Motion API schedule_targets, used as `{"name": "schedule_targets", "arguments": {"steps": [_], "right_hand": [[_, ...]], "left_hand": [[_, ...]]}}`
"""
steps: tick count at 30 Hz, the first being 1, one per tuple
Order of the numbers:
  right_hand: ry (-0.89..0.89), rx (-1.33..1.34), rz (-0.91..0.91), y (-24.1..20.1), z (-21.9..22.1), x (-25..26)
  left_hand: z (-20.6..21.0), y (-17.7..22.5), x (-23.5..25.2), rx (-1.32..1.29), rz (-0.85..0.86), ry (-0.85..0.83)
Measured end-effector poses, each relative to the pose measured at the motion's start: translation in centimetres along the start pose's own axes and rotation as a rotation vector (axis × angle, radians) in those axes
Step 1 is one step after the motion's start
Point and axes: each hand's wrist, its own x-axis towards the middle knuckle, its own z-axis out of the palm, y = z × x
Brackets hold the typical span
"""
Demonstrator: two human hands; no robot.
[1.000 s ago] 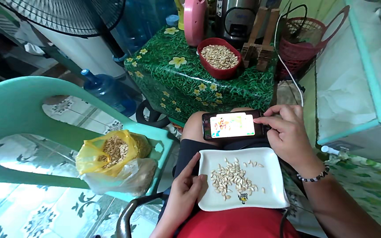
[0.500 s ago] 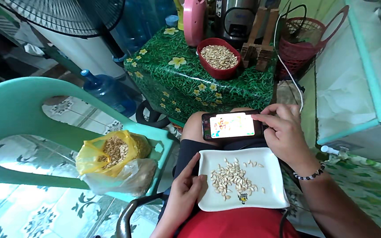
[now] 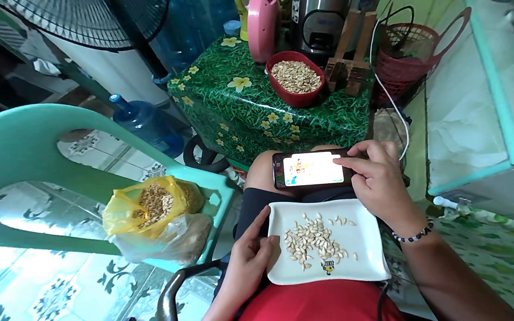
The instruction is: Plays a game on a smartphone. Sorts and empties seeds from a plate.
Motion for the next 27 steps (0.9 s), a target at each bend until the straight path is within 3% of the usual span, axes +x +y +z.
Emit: {"name": "schedule_targets", "arguments": {"steps": [27], "right_hand": [[0.031,-0.015,-0.014,0.07,0.08,0.09]], "left_hand": [[-0.03,0.11,0.05,-0.004,-0.005,-0.006]]}}
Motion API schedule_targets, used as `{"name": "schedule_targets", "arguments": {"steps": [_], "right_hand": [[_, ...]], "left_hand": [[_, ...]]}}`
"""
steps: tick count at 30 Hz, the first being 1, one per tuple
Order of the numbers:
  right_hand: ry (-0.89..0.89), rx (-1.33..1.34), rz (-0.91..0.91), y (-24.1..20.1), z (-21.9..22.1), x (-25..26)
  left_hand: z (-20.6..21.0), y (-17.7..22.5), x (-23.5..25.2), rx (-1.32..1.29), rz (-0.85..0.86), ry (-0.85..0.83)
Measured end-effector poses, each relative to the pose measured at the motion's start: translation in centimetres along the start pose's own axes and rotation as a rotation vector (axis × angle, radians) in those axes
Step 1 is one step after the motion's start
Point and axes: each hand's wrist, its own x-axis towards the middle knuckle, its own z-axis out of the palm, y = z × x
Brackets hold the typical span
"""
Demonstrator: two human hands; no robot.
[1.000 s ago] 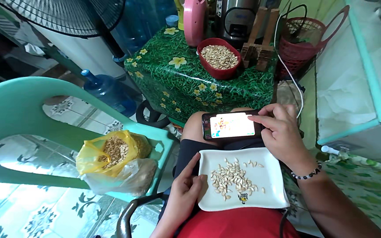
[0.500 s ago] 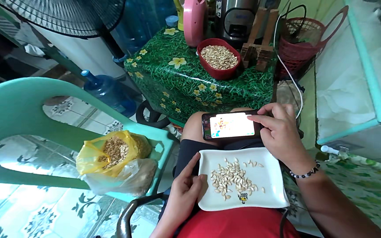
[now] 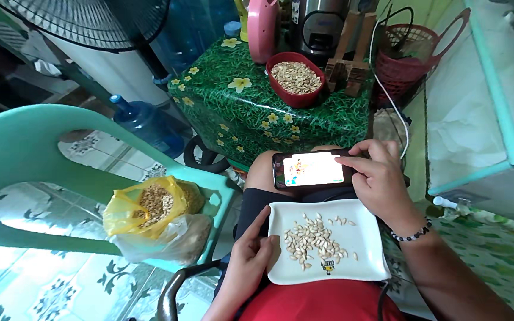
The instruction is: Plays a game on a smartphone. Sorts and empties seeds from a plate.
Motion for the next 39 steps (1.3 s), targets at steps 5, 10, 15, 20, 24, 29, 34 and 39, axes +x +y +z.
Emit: {"name": "schedule_targets", "arguments": {"steps": [5,10,15,20,24,29,34,39], "right_hand": [[-0.008,-0.010,0.004,-0.29,0.04,0.34],[-0.046,-0.027,-0.003,-0.30,0.60,0.38],[-0.028,-0.013,0.016,-0.18,0.26,0.45],[0.025,0.002,0.023,0.15,-0.26,0.66],[0.031,0.003,0.020,0.20,-0.12,0.53],[0.027,0.029,0.006,0.35,-0.09,0.32],[0.027,0.018,0.004,0.58,-0.02,0.24],[0.024,0.022,0.013,0.30,-0.06,0.34]], "left_hand": [[-0.01,-0.13,0.05,0.011,0.003,0.000],[0.01,-0.12,-0.01,-0.001,-0.008,0.005],[-0.03,-0.12,-0.03,-0.005,-0.003,-0.001],[0.04,-0.24,-0.01,-0.006,0.005,0.004],[0.01,-0.19,-0.02,-0.005,0.001,0.003],[0.04,-0.21,-0.04,0.000,0.007,0.010],[0.05,-0.29,-0.08,-0.007,0.009,0.007],[0.05,-0.24,-0.07,-0.005,0.009,0.005]]}}
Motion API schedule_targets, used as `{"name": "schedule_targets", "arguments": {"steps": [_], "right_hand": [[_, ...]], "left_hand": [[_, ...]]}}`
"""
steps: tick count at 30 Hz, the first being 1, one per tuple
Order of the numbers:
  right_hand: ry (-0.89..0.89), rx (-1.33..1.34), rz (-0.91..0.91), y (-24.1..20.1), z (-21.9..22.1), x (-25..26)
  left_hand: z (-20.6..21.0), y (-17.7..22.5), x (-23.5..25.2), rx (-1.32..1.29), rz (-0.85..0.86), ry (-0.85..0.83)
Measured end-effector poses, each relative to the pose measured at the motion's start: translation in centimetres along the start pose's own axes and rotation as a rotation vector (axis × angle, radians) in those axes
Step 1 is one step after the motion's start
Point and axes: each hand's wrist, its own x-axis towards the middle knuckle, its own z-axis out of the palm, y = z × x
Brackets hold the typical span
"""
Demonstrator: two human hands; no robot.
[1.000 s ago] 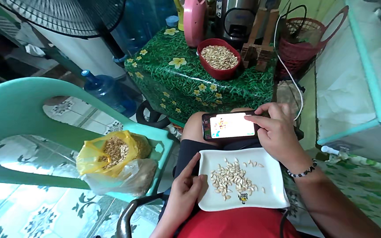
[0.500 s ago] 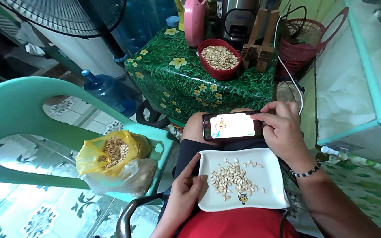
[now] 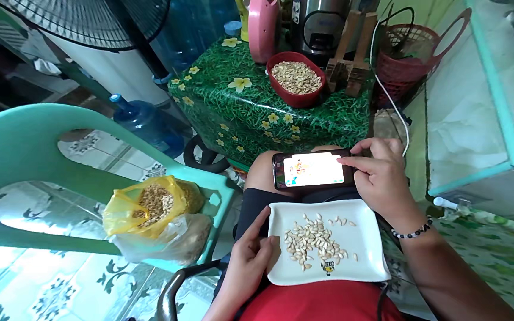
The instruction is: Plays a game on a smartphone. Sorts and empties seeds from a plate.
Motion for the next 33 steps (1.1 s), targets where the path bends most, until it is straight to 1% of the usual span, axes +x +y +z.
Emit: {"name": "schedule_targets", "arguments": {"steps": [17,26,33], "right_hand": [[-0.022,0.002,-0.007,0.03,0.11,-0.36],[0.026,0.027,-0.032,0.10,-0.05,-0.03],[0.013,0.014,-0.025,-0.48,0.10,0.37]], "left_hand": [[0.00,-0.05,-0.01,-0.002,0.002,0.001],[-0.04,0.09,0.01,0.002,-0.007,-0.001],[-0.06,0.18,0.02,-0.001,-0.013,-0.004]]}}
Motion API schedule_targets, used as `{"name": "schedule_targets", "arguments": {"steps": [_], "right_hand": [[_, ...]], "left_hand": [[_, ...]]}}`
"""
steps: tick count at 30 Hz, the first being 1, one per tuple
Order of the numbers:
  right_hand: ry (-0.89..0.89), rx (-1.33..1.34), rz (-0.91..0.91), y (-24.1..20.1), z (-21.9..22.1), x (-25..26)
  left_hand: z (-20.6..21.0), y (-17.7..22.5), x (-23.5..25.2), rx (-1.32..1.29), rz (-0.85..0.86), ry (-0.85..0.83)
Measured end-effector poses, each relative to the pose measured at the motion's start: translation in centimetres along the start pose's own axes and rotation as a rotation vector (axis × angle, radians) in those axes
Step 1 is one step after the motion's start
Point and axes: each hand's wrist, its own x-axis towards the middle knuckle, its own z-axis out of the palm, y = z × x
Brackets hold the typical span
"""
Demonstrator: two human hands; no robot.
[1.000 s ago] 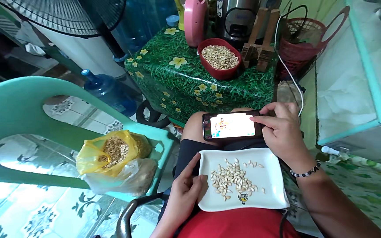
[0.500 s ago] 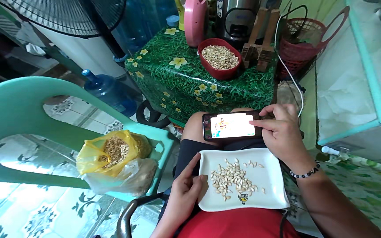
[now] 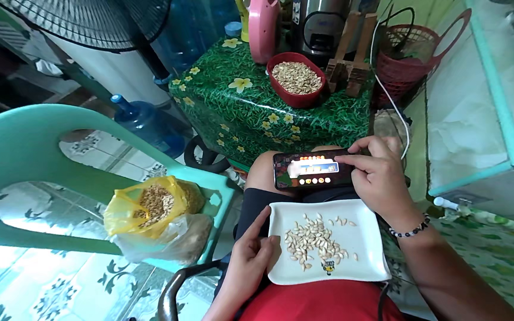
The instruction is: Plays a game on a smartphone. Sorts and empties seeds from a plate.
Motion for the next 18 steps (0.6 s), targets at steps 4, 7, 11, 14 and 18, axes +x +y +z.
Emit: {"name": "schedule_targets", "arguments": {"steps": [4,7,11,14,18], "right_hand": [[-0.024,-0.014,0.005,-0.28,0.32,0.22],[-0.043,-0.022,0.017,-0.39,0.44,0.43],[-0.054,-0.020,0.023,-0.34,0.67,0.68],[-0.049,-0.014,0.023,-0.37,0.79,0.78],[-0.047,-0.010,0.015,-0.41,0.80,0.69]], "left_hand": [[-0.01,-0.01,0.08,-0.003,0.004,-0.002],[0.00,-0.04,0.08,0.000,0.005,-0.002],[0.00,-0.02,0.06,0.007,0.000,0.002],[0.00,-0.06,0.05,0.002,0.002,0.003],[-0.07,-0.09,0.06,0.008,0.007,-0.009]]}}
